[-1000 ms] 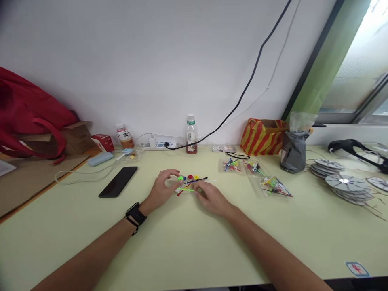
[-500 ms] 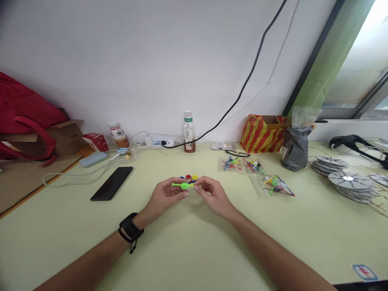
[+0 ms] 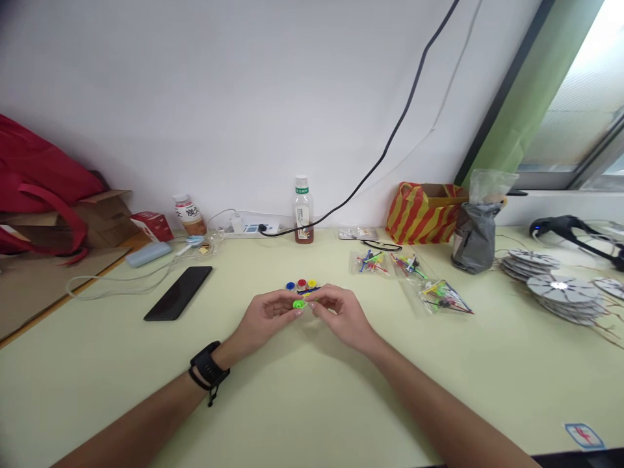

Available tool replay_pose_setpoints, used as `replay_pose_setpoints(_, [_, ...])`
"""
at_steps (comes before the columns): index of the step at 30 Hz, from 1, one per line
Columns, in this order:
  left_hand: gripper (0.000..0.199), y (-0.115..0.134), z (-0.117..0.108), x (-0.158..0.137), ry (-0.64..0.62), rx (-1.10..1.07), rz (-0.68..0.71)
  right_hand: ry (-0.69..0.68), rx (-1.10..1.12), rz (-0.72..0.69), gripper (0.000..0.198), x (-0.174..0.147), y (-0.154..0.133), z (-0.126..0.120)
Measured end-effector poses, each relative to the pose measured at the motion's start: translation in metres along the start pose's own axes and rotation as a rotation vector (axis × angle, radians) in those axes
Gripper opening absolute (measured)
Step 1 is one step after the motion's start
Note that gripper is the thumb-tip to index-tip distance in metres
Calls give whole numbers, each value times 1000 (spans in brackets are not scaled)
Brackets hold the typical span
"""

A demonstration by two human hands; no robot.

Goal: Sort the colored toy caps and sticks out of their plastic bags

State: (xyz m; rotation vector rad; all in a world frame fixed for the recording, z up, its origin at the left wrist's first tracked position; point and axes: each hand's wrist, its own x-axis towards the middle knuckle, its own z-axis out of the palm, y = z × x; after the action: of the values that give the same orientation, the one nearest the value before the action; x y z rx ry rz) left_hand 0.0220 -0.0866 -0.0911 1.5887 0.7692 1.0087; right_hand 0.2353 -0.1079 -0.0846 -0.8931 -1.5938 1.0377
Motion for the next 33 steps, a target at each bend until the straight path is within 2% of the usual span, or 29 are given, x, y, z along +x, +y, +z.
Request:
replay_pose_setpoints(5, [30,3,0,0,5,29,12,-42,108,1,21,1,0,-3])
replay_pose_setpoints(11, [30,6,1,-1,-6,40,8,-26,-30,-43,21,1,4,-2])
replay_pose_setpoints(14, [29,7,2,-2,-27,24,2,-29,1,-39,22,0,3,1])
replay_pose_setpoints(17, [28,8,4,-3,-51,59,4,-26,101,5,31,-2,-1,4])
replay_pose_setpoints(21, [28,8,5,-4,-7,13,22,-10,52,95,46,-6,-4,9])
replay_pose_setpoints(24, [29,7,1,-2,48,-39,46,-155,61,216,49,-8,-4,11])
replay_pose_setpoints(26, [30,6,-3,-1,82,-1,59,-205,88,239,49,-7,-3,10])
replay_pose_setpoints(29, [31,2,-6,1,106,84,78,-135,103,191,45,-3,-1,6])
replay_pose_setpoints(33, [26,-4,-5,0,72,94,112,-82,103,168,40,2,-1,1])
